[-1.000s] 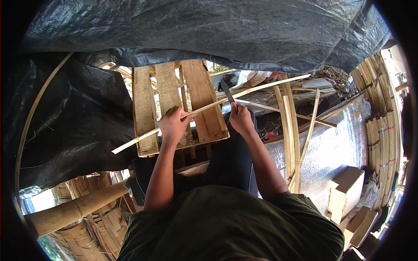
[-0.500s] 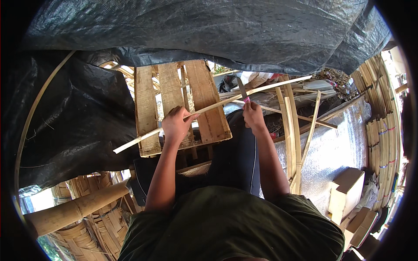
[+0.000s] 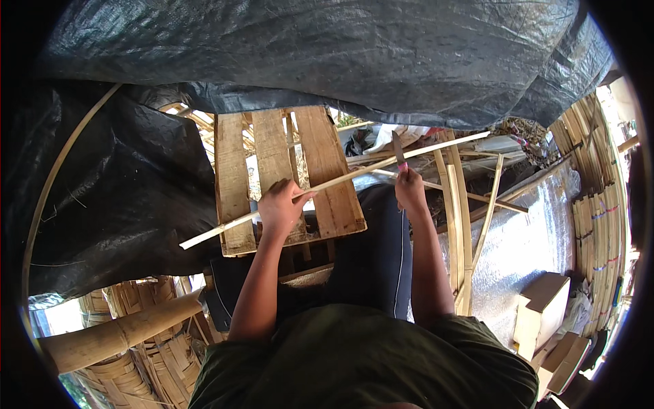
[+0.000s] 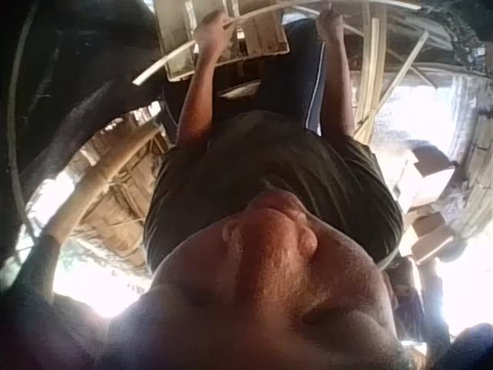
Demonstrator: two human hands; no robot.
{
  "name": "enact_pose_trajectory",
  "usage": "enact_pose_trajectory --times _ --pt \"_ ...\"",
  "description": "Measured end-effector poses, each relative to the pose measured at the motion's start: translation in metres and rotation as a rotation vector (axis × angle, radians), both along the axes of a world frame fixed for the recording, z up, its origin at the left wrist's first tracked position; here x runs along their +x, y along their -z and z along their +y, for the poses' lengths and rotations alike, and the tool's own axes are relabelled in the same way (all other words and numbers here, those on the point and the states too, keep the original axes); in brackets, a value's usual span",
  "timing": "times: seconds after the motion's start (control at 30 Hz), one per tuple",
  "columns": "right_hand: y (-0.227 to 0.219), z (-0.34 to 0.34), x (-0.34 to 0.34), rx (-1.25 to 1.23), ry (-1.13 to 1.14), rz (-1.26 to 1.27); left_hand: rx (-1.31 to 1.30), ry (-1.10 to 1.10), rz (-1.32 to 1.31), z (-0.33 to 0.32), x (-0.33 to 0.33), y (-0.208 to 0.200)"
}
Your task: The person scrapes and smooths a bamboo strip using a knife.
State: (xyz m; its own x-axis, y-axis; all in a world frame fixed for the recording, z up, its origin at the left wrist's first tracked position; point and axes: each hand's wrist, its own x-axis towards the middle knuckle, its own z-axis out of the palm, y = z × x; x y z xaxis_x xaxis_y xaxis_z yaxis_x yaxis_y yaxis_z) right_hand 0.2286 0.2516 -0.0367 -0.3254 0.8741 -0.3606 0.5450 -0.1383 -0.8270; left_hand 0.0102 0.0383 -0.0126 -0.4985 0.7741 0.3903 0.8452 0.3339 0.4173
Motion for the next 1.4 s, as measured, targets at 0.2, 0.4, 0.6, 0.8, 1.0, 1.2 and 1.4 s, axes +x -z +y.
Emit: enact_pose_trajectory --times 0.2,0.4,0.6,0.8,1.0,1.2,1.4 --pt "0.002 -0.039 -0.022 0.277 -0.194 -0.039 -0.003 -0.016 0.049 0.002 0.0 0.0" --pt "0.026 -0.025 -0.02 0.502 -0.205 -0.041 -0.004 0.005 0.009 0.012 0.005 0.002" --pt "-0.037 -0.015 -0.025 -0.159 -0.131 -0.092 -0.002 -0.012 0.005 0.0 -0.001 0.001" --pt "-0.013 -0.041 -0.033 0.379 -0.348 0.018 0.003 -0.008 0.043 0.002 0.0 0.002" --pt "-0.028 0.002 -0.014 -0.147 -0.13 -0.033 -0.009 -0.024 0.042 0.004 0.001 0.003" --pt "-0.01 -0.018 -0.028 0.219 -0.039 -0.021 0.011 -0.007 0.04 0.002 0.002 -0.001" --pt "0.012 -0.017 0.014 0.139 -0.265 0.127 -0.012 0.005 0.016 0.002 0.003 -0.003"
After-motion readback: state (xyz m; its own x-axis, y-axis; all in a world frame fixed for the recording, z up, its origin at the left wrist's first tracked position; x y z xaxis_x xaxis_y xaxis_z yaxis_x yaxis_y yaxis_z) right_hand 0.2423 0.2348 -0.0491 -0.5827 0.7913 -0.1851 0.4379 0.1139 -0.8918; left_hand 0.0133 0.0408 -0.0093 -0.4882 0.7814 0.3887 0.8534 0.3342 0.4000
